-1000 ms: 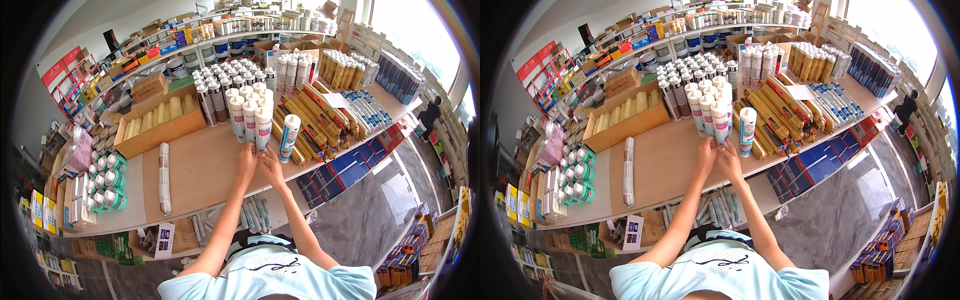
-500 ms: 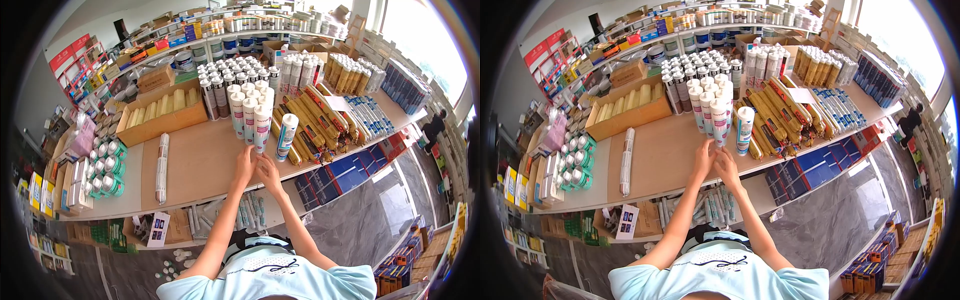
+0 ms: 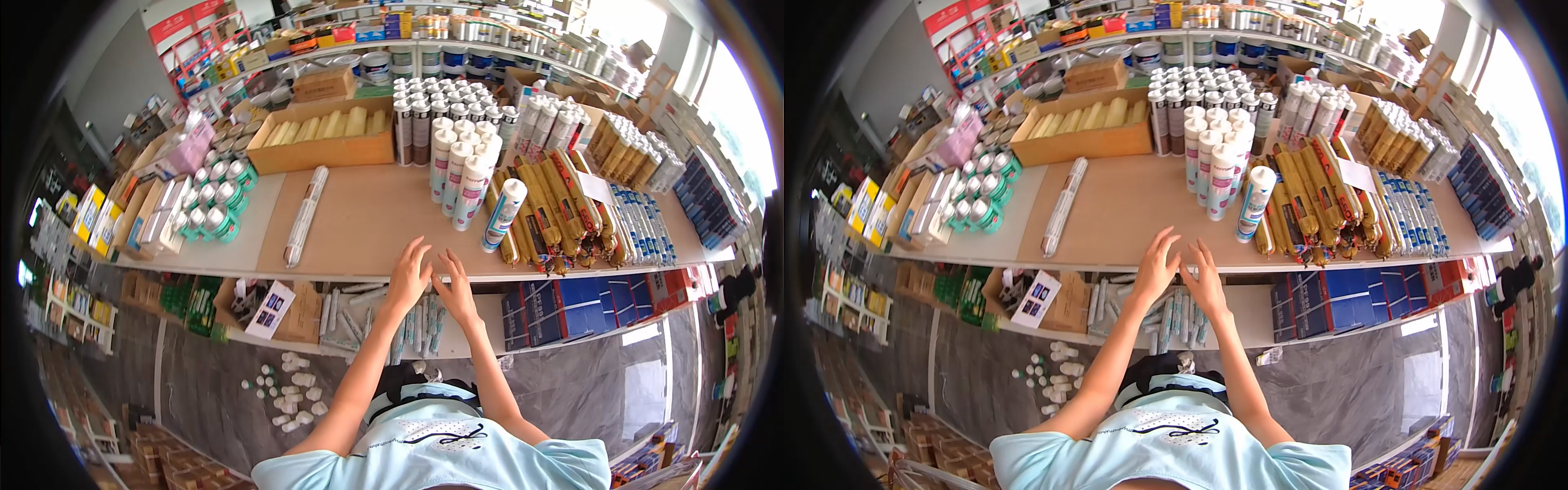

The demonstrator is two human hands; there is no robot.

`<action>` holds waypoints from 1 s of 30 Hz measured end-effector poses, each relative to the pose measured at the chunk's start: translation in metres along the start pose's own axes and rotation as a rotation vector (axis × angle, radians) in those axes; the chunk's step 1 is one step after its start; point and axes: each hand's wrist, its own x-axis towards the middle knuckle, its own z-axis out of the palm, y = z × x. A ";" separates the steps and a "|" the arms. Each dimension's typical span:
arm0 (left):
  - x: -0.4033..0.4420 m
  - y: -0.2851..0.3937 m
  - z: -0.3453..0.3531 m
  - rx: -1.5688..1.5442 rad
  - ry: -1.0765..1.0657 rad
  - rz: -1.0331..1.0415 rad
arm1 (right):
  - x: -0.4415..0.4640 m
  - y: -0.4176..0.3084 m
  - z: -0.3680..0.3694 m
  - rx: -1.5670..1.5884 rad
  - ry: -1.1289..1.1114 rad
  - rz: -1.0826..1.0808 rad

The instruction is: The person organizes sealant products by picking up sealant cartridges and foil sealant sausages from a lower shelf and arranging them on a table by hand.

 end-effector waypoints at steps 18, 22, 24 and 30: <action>-0.126 0.027 -0.026 0.184 -0.059 -0.116 | -0.101 -0.010 0.020 -0.065 -0.205 -0.082; -0.145 0.031 -0.020 0.174 -0.081 -0.163 | -0.118 -0.010 0.017 -0.029 -0.247 -0.056; -0.149 0.035 -0.018 0.155 -0.077 -0.159 | -0.121 -0.010 0.017 -0.049 -0.205 -0.044; -0.146 0.027 -0.038 0.137 -0.033 -0.135 | -0.110 -0.020 0.033 -0.093 -0.207 -0.076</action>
